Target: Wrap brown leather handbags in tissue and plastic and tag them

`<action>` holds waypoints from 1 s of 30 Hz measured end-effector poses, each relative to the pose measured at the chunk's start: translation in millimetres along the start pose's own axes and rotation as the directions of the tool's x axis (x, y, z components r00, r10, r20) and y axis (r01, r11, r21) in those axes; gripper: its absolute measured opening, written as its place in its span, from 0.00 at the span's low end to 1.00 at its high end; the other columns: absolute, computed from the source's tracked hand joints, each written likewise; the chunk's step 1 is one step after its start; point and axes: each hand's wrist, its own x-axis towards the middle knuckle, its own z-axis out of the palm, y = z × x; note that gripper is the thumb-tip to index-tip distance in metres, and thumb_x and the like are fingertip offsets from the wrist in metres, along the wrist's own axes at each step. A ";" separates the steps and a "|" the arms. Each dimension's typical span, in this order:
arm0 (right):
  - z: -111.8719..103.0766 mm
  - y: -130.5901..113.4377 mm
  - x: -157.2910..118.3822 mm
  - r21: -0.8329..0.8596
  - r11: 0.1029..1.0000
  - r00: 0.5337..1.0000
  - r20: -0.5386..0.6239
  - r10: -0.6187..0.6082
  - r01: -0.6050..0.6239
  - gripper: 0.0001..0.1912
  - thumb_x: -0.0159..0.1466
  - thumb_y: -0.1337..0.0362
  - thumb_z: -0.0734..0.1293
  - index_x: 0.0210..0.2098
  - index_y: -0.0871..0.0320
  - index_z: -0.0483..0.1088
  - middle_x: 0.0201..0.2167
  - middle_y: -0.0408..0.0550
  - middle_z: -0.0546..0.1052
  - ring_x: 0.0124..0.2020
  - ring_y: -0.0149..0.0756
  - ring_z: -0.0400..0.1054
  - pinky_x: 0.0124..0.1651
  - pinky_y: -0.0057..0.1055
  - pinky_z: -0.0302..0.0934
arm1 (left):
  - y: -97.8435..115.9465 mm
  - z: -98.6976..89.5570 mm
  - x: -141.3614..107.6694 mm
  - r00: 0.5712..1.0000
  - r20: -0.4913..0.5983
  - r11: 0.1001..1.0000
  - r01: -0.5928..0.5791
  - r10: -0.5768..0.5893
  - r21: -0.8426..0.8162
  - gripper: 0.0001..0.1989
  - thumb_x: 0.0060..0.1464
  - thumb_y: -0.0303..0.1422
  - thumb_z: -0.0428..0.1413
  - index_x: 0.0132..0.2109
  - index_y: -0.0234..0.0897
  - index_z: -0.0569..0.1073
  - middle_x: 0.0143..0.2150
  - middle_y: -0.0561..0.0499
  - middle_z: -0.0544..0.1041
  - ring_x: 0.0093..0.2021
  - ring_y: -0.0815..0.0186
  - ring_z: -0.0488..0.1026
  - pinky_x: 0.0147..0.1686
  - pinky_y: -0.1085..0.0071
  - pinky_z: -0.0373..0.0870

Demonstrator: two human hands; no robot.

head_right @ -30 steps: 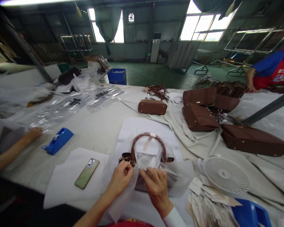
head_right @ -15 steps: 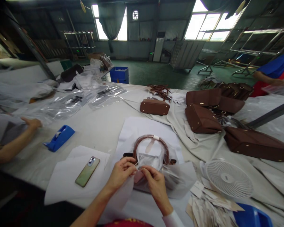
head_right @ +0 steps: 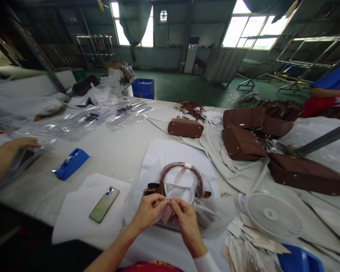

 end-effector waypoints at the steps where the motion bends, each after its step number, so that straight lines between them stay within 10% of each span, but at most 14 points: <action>1: -0.1 0.3 0.0 -0.002 1.000 1.000 -0.007 -0.004 0.004 0.21 0.44 0.50 0.78 0.32 0.58 0.77 0.25 0.42 0.78 0.22 0.28 0.61 0.26 0.26 0.55 | -0.4 0.3 -0.3 1.000 0.003 1.000 0.012 -0.012 -0.003 0.11 0.53 0.40 0.56 0.34 0.37 0.79 0.21 0.56 0.68 0.23 0.71 0.58 0.26 0.72 0.55; 20: -3.7 4.8 4.1 -0.114 0.990 0.993 0.096 -0.073 0.084 0.19 0.48 0.49 0.77 0.31 0.58 0.79 0.29 0.45 0.79 0.31 0.37 0.69 0.36 0.31 0.63 | -5.4 -1.7 1.0 0.989 0.005 0.973 -0.145 0.147 0.178 0.08 0.56 0.35 0.56 0.32 0.39 0.77 0.30 0.52 0.73 0.33 0.67 0.69 0.34 0.71 0.61; 30: 4.3 -11.8 -10.0 -0.208 0.968 0.968 0.234 -0.090 0.140 0.20 0.57 0.47 0.70 0.28 0.59 0.77 0.21 0.44 0.76 0.26 0.34 0.63 0.31 0.30 0.55 | -9.3 -6.6 6.1 0.994 0.023 0.994 -0.107 0.106 0.007 0.05 0.47 0.33 0.63 0.26 0.39 0.78 0.25 0.54 0.72 0.28 0.69 0.67 0.29 0.73 0.61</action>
